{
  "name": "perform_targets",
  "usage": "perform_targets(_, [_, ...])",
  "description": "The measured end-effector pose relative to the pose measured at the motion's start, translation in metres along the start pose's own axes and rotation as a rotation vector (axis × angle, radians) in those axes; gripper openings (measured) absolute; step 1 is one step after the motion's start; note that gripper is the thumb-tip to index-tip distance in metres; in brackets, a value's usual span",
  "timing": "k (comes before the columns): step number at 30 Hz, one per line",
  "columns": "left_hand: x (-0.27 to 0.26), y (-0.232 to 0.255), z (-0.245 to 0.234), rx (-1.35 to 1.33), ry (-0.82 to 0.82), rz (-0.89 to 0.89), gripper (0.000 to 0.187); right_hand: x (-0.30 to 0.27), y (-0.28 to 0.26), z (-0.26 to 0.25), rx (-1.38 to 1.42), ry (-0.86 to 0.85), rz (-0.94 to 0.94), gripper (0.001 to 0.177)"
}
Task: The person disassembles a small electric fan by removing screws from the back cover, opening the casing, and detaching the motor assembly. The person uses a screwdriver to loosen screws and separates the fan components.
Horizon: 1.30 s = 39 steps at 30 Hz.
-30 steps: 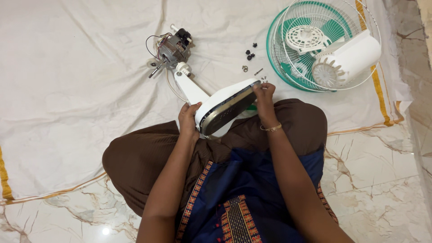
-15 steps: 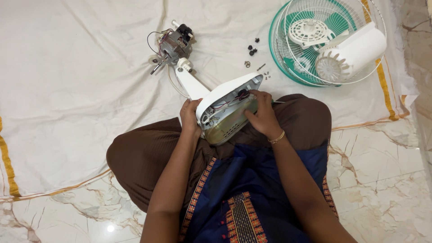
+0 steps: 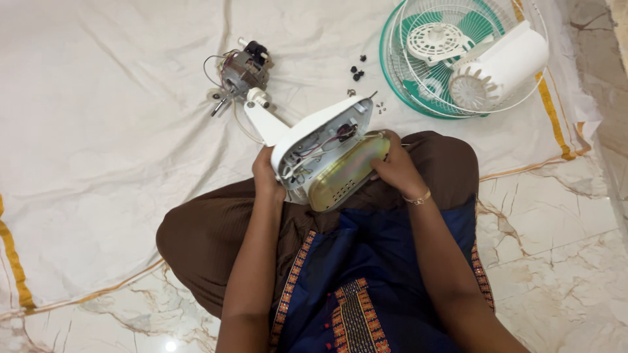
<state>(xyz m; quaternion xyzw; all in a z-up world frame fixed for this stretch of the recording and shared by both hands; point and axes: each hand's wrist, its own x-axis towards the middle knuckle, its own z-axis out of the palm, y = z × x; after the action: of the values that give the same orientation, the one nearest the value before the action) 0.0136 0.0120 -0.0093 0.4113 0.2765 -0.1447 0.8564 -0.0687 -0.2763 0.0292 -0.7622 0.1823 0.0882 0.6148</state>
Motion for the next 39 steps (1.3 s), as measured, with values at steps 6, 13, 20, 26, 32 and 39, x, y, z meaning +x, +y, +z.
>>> perform_targets(6, [0.028, 0.002, -0.028, -0.119, -0.062, 0.065, 0.031, -0.036, -0.044, -0.026, 0.069, 0.070, 0.049, 0.078])
perform_targets(13, [0.026, 0.015, -0.035, -0.166, -0.080, 0.083, 0.030, -0.058, -0.064, -0.065, 0.199, -0.042, -0.025, 0.088])
perform_targets(20, [0.015, 0.025, -0.022, -0.148, -0.056, 0.087, 0.030, -0.057, -0.060, -0.093, 0.471, -0.019, -0.077, 0.076])
perform_targets(26, [0.016, 0.026, -0.023, -0.146, -0.038, 0.092, 0.029, -0.059, -0.060, -0.104, 0.549, -0.012, -0.006, 0.062])
perform_targets(32, [0.027, 0.018, -0.032, -0.158, -0.057, 0.082, 0.027, -0.062, -0.094, -0.116, 0.040, 0.075, -0.163, 0.047])
perform_targets(39, [0.013, 0.030, -0.015, -0.177, -0.041, 0.128, 0.034, -0.040, -0.166, -0.113, -0.556, 0.278, -0.411, 0.033])
